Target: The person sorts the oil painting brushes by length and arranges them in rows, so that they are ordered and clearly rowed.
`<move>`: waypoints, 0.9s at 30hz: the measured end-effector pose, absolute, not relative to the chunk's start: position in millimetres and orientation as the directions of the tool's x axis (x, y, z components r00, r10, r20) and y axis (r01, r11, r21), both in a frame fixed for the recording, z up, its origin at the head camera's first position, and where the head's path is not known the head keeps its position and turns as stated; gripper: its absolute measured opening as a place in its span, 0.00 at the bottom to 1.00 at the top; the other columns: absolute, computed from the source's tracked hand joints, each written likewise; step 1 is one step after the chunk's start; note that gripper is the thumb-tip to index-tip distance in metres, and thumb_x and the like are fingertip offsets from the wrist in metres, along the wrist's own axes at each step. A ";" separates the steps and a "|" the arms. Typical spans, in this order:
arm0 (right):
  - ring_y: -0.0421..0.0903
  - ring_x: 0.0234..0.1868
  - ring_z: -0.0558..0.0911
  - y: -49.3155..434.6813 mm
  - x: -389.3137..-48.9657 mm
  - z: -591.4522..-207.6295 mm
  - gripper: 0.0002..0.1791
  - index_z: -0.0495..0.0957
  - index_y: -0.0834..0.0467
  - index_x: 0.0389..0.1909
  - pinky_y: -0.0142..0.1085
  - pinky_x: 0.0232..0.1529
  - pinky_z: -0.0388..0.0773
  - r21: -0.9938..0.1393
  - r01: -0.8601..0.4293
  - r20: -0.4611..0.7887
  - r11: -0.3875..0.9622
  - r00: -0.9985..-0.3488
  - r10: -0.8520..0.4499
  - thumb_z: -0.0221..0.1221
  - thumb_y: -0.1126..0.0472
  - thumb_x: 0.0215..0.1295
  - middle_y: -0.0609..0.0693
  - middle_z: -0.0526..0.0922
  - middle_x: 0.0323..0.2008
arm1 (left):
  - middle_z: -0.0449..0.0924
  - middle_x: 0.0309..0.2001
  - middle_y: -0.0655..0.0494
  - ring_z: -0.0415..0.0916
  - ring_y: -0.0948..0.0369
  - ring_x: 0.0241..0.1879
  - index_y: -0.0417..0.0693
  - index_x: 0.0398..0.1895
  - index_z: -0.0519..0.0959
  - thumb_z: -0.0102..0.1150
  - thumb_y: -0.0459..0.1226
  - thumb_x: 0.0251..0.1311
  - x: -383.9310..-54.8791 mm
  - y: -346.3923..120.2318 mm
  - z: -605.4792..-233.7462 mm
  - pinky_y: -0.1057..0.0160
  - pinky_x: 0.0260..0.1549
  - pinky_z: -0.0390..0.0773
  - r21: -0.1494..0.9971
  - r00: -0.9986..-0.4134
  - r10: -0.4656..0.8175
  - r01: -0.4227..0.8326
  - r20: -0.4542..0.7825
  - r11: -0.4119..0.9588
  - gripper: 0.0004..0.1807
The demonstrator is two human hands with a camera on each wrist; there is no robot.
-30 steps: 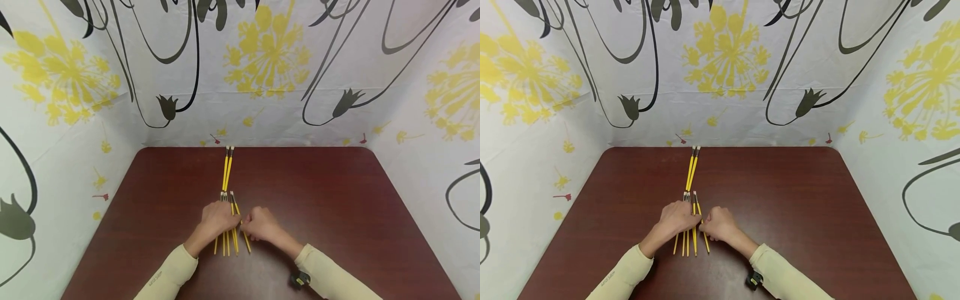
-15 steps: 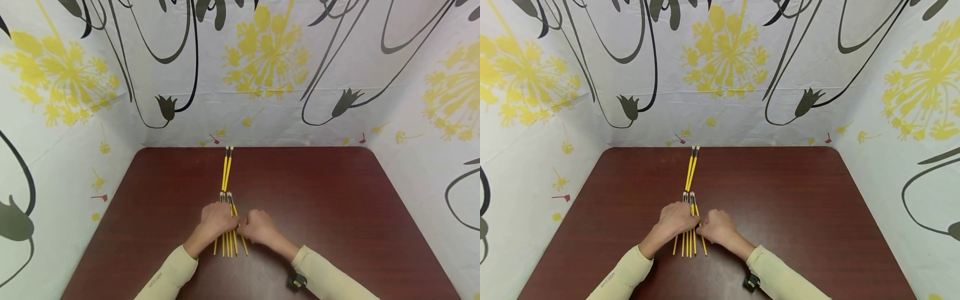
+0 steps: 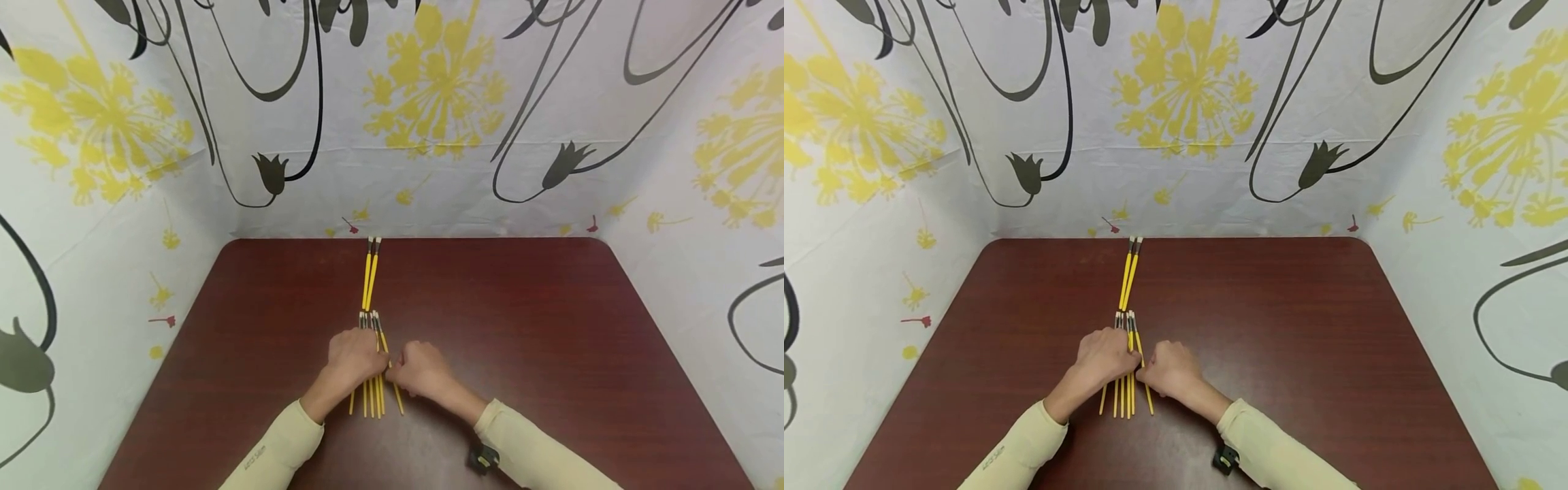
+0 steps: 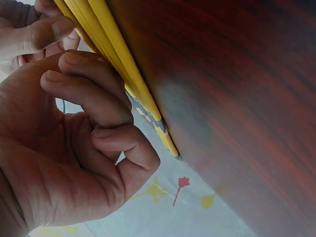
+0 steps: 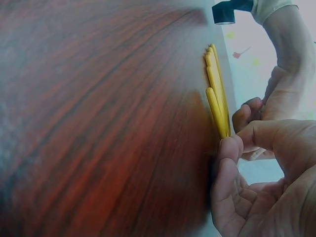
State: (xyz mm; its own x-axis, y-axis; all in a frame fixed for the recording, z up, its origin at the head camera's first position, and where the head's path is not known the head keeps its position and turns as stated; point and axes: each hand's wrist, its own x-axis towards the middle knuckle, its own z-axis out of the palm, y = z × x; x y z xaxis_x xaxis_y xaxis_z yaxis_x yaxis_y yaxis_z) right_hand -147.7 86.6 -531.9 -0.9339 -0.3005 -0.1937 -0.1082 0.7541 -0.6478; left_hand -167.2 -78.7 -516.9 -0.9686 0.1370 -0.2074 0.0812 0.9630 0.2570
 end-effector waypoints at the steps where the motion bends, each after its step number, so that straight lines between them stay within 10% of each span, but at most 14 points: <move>1: 0.36 0.05 0.70 86.4 -147.6 -531.5 0.23 0.70 0.46 0.04 0.31 0.12 0.58 -0.645 -0.108 -0.194 0.756 -0.934 -0.299 0.67 0.53 0.53 0.39 0.70 0.02 | 0.65 0.13 0.61 0.65 0.59 0.13 0.57 0.10 0.69 0.63 0.47 0.58 -167.2 -78.8 -516.9 0.60 0.15 0.63 0.257 -0.968 0.137 0.081 -0.208 0.963 0.21; 20: 0.36 0.05 0.71 87.9 -147.8 -535.9 0.25 0.70 0.45 0.04 0.32 0.13 0.61 -0.636 -0.140 -0.162 0.759 -0.937 -0.309 0.64 0.50 0.59 0.39 0.71 0.02 | 0.63 0.12 0.62 0.63 0.60 0.12 0.58 0.09 0.66 0.59 0.46 0.64 -164.0 -80.7 -512.7 0.61 0.13 0.62 0.285 -0.970 0.149 0.090 -0.192 0.954 0.25; 27: 0.37 0.13 0.79 101.0 -153.3 -541.7 0.16 0.81 0.50 0.23 0.34 0.19 0.75 -0.729 -0.198 -0.104 0.655 -0.914 -0.393 0.66 0.48 0.69 0.40 0.80 0.13 | 0.65 0.13 0.60 0.65 0.59 0.14 0.57 0.12 0.68 0.55 0.52 0.71 -167.3 -88.4 -504.0 0.60 0.15 0.63 0.299 -0.974 0.114 0.051 -0.196 0.953 0.26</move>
State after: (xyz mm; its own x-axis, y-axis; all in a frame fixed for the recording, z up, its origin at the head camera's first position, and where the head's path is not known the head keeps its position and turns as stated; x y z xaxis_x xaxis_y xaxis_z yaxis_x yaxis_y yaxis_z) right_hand -153.3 101.0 -541.7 -0.9138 -0.3926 -0.1041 -0.1984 0.6550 -0.7292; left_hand -167.3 -88.4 -504.0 -0.9739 0.1139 -0.1963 0.0511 0.9528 0.2993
